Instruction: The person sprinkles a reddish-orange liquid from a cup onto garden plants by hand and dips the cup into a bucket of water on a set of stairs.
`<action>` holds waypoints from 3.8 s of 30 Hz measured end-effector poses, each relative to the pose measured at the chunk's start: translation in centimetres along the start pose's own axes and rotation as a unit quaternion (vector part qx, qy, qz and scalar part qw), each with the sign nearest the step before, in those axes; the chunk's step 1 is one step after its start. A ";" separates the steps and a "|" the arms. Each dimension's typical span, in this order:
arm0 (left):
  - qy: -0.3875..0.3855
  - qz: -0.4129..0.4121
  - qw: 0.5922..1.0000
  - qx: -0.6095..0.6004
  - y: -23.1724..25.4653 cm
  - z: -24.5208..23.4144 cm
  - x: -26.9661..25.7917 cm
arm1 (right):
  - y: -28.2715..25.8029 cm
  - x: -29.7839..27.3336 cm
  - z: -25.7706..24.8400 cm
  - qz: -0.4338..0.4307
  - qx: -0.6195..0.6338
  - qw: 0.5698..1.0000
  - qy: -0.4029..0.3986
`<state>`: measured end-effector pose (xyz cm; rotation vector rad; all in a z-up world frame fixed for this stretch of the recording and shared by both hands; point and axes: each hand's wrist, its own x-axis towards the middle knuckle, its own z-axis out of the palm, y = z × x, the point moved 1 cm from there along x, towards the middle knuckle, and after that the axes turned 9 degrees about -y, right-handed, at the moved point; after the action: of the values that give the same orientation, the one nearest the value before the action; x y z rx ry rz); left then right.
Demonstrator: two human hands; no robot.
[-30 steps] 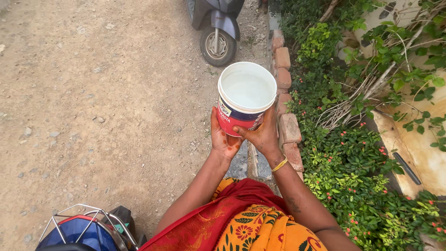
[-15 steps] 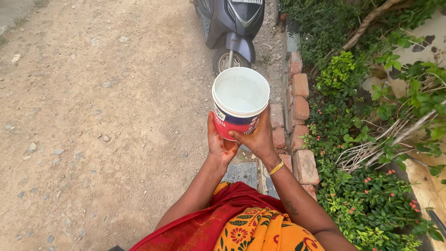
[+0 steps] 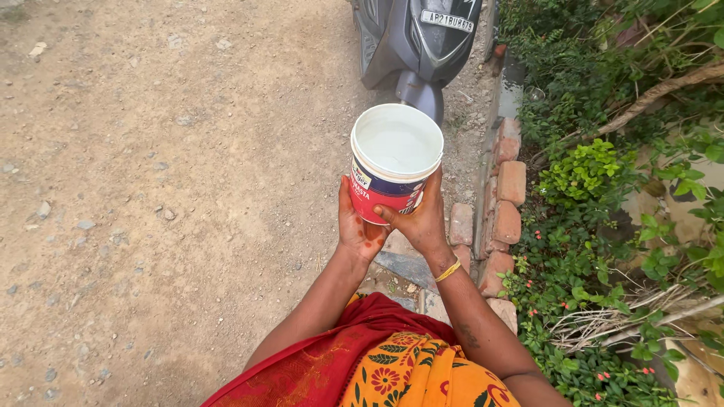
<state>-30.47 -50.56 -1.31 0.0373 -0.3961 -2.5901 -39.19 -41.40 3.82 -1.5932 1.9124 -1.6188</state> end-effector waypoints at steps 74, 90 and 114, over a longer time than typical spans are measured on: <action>0.014 -0.128 0.992 -0.003 62.3 -30.8 88.9 | 47.8 92.4 35.9 0.050 -0.082 0.992 0.080; 0.020 -0.027 0.999 -0.019 69.0 -33.4 111.5 | 61.3 114.9 34.7 0.040 -0.072 0.997 -0.004; 0.029 -0.093 0.995 -0.013 88.6 -42.5 144.7 | 77.2 147.9 43.7 0.070 -0.064 0.995 0.044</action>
<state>-108.39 -206.93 -9.53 0.1464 -0.3511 -2.7704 -115.90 -195.63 -4.82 -1.4166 2.1599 -1.5617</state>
